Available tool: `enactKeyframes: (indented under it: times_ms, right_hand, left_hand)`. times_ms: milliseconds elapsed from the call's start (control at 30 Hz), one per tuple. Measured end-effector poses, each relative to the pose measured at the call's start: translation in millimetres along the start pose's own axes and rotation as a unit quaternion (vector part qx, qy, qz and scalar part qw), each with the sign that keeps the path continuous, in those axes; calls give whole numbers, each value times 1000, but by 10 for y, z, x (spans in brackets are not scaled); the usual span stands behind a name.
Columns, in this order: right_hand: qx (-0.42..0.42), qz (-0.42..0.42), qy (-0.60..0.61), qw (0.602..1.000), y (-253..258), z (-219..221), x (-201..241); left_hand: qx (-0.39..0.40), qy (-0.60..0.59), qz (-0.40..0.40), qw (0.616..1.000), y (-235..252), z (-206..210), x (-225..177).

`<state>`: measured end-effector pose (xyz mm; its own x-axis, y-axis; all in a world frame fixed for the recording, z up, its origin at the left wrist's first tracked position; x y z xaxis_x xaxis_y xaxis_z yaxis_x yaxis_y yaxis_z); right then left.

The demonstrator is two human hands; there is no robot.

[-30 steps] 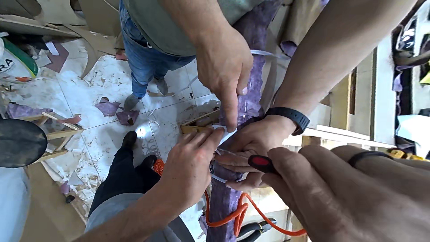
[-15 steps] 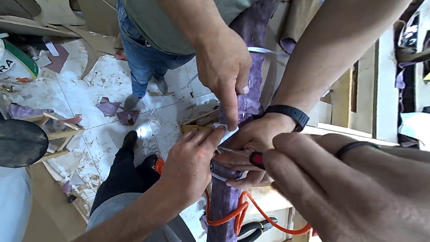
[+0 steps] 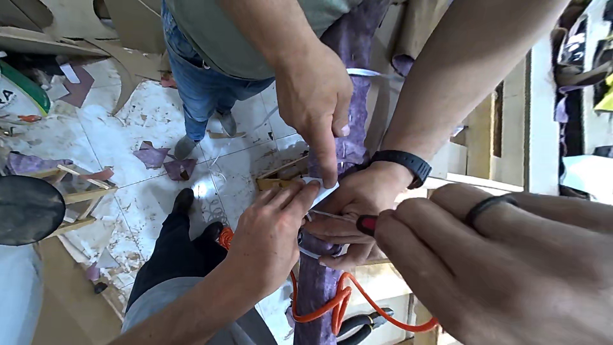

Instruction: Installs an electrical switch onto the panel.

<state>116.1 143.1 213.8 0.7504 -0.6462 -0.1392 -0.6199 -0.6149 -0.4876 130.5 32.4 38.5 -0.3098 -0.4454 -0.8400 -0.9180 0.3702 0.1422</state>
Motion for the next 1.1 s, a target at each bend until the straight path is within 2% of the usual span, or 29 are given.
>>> enactKeyframes:
  times_ms: [233,400,533,600,733,867,967,1100]
  right_hand:
    - [-9,26,-16,999,-33,78,43]
    - [33,79,20,996,-9,83,29]
    - [-79,17,-56,995,-16,142,25]
    - [-92,14,-91,991,-18,132,23]
    - [0,32,-20,999,-27,58,43]
    - [47,103,32,993,-25,83,42]
    - [21,80,18,996,6,61,21]
    - [-105,21,-63,992,-9,133,39]
  left_hand:
    - [-4,7,2,1000,-1,27,23]
    - [-2,7,5,1000,5,20,29]
    - [-2,7,15,1000,12,9,13]
    - [-2,5,17,1000,18,12,11]
    - [-2,8,20,1000,19,15,25]
    - [-1,9,20,1000,14,26,34]
    - [1,7,25,1000,19,13,34]
    - [0,6,25,1000,25,6,22]
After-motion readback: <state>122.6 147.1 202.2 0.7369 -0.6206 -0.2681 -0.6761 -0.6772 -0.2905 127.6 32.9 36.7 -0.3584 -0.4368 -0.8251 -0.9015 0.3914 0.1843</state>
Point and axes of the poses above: each hand's wrist, its own y-axis towards the middle knuckle, its own z-axis out of the palm, x = y × z, the point moved 3 cm from there along y, towards the middle knuckle, and after that the axes turned 5 degrees about y, right-handed, at the moved point
